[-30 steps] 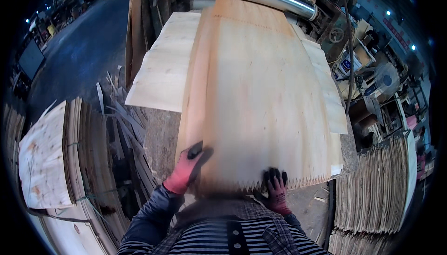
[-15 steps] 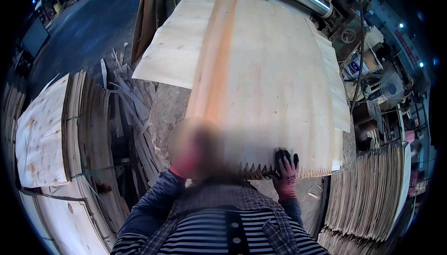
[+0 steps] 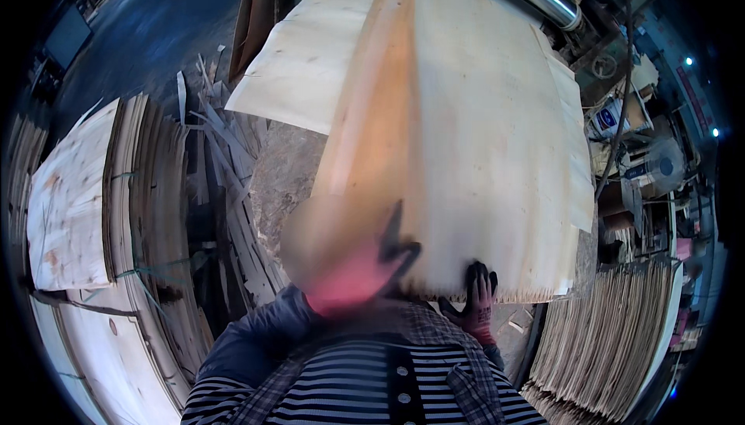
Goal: The person repeatedly picks up thin wooden sheets with serrated edges, places them on a roller machine, and wipes the surface with gloved hands. The person stacks processed sheets to the side and continues the cycle with new sheets from a nearby pile.
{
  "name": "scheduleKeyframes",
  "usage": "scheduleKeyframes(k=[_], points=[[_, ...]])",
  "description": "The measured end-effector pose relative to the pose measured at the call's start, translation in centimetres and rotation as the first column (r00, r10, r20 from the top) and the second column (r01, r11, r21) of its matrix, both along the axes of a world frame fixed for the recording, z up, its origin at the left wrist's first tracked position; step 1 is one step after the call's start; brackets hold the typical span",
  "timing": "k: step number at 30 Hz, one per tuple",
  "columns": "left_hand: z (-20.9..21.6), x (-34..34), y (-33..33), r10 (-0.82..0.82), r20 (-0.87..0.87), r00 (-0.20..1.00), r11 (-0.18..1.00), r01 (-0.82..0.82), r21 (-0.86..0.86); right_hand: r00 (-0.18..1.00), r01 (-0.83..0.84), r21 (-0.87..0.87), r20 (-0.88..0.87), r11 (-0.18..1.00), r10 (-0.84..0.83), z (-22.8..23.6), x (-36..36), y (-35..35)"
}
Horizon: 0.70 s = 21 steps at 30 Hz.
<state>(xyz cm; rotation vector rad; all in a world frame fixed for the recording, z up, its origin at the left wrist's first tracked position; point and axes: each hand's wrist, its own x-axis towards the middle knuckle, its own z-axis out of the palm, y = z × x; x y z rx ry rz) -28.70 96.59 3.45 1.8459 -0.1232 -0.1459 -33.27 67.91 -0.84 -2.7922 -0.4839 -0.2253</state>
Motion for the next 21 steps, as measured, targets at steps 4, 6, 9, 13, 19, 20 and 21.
scheduleKeyframes(k=[4, 6, 9, 13, 19, 20, 21], points=[[5.9, -2.0, 0.2, -0.114, -0.091, 0.989, 0.855, 0.051, -0.515, 0.935, 0.188, 0.158, 0.273, 0.969, -0.226, -2.1, -2.4, -5.0], [5.1, -1.1, 1.3, -0.117, 0.106, 0.987, 0.854, 0.155, -0.496, 0.874, 0.266, 0.152, 0.378, 0.952, -0.304, 1.6, -2.5, -4.4], [1.1, 0.1, 4.1, -0.101, -0.097, 0.99, 0.935, 0.062, -0.348, 0.931, 0.127, 0.056, 0.338, 0.99, -0.138, 4.4, 1.1, -2.2], [-5.9, 1.1, 4.5, 0.088, 0.169, 0.982, 0.996, -0.09, 0.006, 0.984, 0.072, -0.103, 0.171, 0.992, -0.053, 3.8, 9.7, -1.0], [-8.6, 1.0, 0.8, 0.127, 0.288, 0.949, 0.739, -0.284, 0.611, 0.968, 0.085, -0.095, 0.244, 0.992, -0.06, -1.6, 21.4, -0.6], [-7.8, 1.1, 0.7, 0.143, 0.311, 0.939, 0.723, -0.314, 0.615, 0.959, 0.09, -0.058, 0.273, 0.994, -0.071, -1.6, 23.8, 0.0], [-7.6, 1.4, 0.7, 0.152, 0.337, 0.929, 0.712, -0.339, 0.614, 0.949, 0.102, -0.024, 0.304, 0.994, -0.09, -1.7, 26.3, 0.5]])
